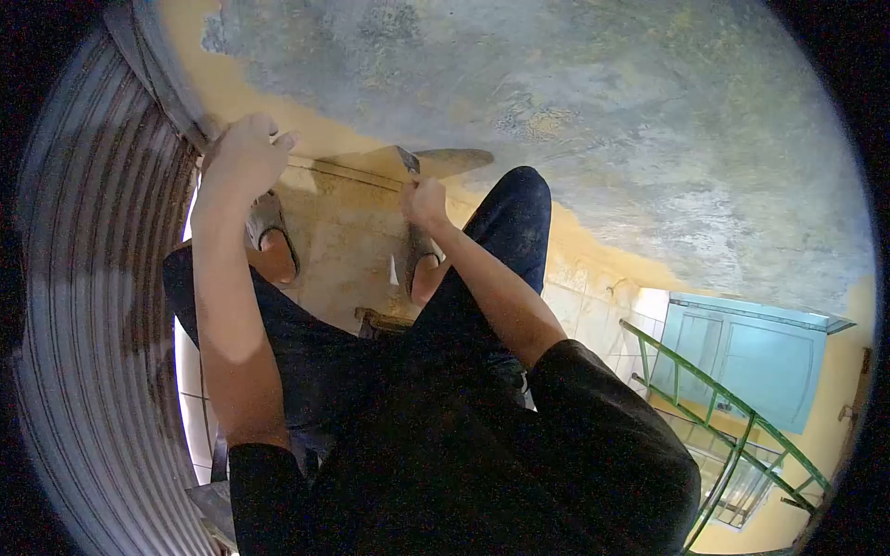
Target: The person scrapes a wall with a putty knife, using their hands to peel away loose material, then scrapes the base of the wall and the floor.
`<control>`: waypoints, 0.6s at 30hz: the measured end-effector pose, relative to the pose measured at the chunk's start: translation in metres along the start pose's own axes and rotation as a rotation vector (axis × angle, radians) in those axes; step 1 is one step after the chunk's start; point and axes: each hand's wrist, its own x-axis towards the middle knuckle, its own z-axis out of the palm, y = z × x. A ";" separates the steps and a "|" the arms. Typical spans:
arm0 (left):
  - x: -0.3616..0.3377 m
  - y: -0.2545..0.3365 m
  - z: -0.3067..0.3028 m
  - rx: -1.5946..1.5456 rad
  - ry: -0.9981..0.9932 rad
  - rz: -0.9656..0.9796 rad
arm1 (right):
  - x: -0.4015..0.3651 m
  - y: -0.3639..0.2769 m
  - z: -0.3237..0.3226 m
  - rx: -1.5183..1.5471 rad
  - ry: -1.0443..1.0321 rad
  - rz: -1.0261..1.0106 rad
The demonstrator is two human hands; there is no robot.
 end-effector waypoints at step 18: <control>0.004 -0.012 0.013 0.046 0.156 0.036 | 0.010 -0.002 0.013 -0.001 0.041 -0.040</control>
